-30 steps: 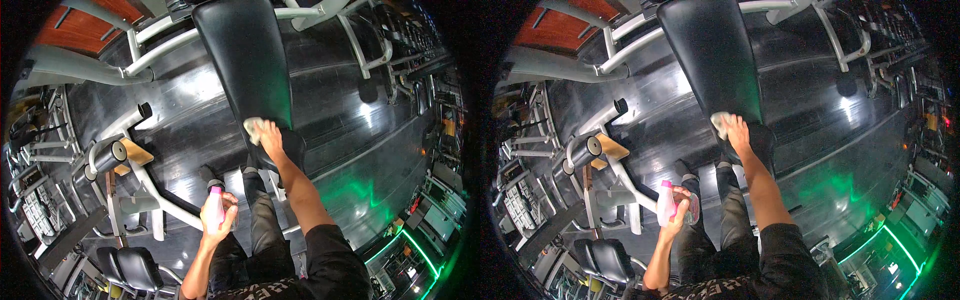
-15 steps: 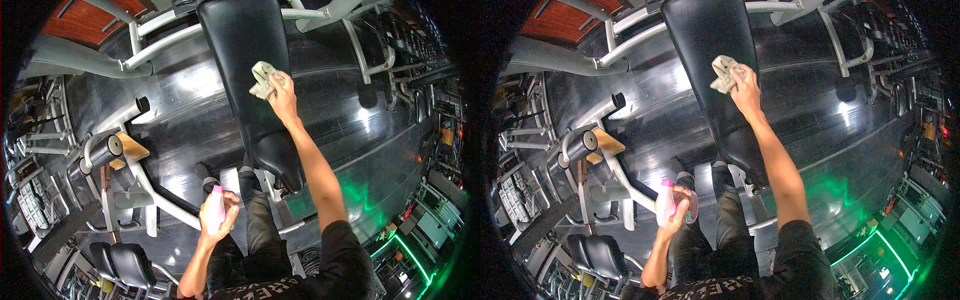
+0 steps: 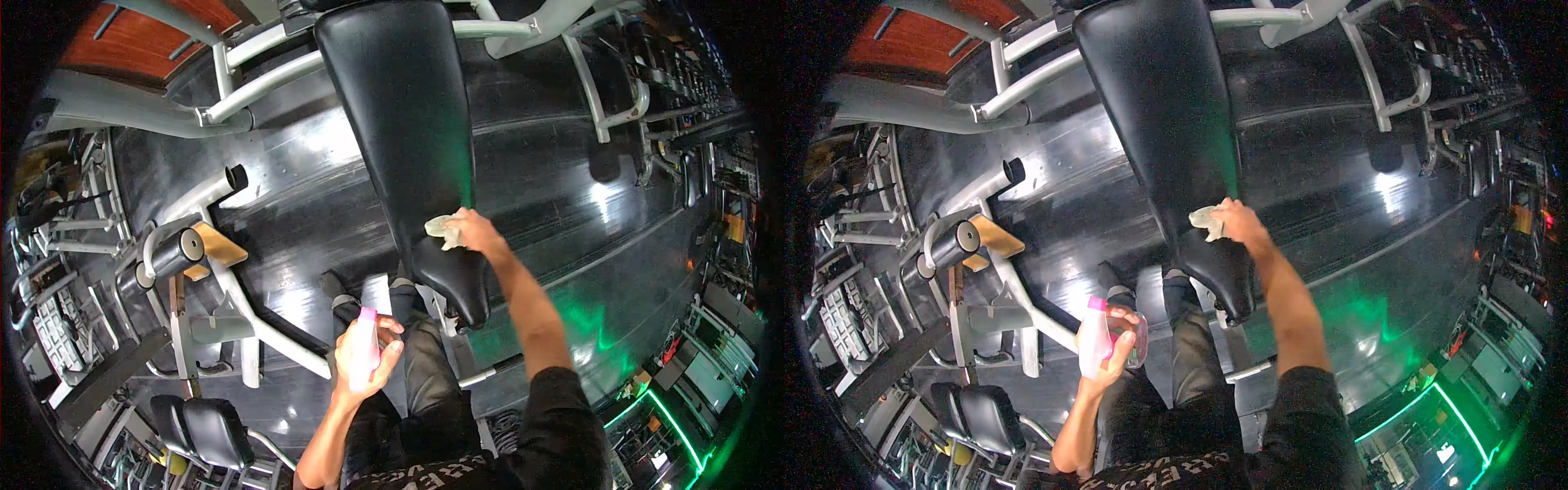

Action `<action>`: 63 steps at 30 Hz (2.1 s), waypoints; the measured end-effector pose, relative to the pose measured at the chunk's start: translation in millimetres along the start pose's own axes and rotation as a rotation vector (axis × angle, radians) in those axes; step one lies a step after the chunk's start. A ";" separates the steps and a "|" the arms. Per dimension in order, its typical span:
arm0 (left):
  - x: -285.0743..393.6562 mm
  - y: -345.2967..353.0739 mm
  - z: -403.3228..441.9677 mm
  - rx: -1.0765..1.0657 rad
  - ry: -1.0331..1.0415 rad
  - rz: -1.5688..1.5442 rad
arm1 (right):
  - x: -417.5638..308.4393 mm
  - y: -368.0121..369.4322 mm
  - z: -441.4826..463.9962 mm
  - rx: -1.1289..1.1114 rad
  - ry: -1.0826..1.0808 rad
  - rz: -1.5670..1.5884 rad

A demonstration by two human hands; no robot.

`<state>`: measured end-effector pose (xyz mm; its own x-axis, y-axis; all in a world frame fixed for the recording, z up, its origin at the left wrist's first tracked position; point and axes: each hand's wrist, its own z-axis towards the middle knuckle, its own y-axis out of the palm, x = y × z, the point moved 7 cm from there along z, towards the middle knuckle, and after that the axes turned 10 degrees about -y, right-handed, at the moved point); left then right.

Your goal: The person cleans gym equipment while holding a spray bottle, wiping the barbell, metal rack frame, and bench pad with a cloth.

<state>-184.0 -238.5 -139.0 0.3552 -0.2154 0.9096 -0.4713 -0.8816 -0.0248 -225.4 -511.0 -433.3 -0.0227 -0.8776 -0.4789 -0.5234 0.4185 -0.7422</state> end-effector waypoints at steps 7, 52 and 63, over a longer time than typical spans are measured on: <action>-7.9 16.1 14.1 -0.001 0.015 -0.019 | -2.5 -189.0 26.0 0.819 -0.099 0.144; -10.1 48.1 52.8 -0.074 -0.029 0.024 | 71.5 -1.7 -42.2 0.326 0.157 0.322; -25.9 90.2 72.8 -0.092 -0.136 -0.127 | 98.8 -105.1 19.9 1.106 0.295 0.661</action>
<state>-176.9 -343.0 -195.0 0.5192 -0.1650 0.8386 -0.4853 -0.8646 0.1303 -155.6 -637.1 -411.9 -0.2604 -0.3940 -0.8814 0.6218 0.6299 -0.4653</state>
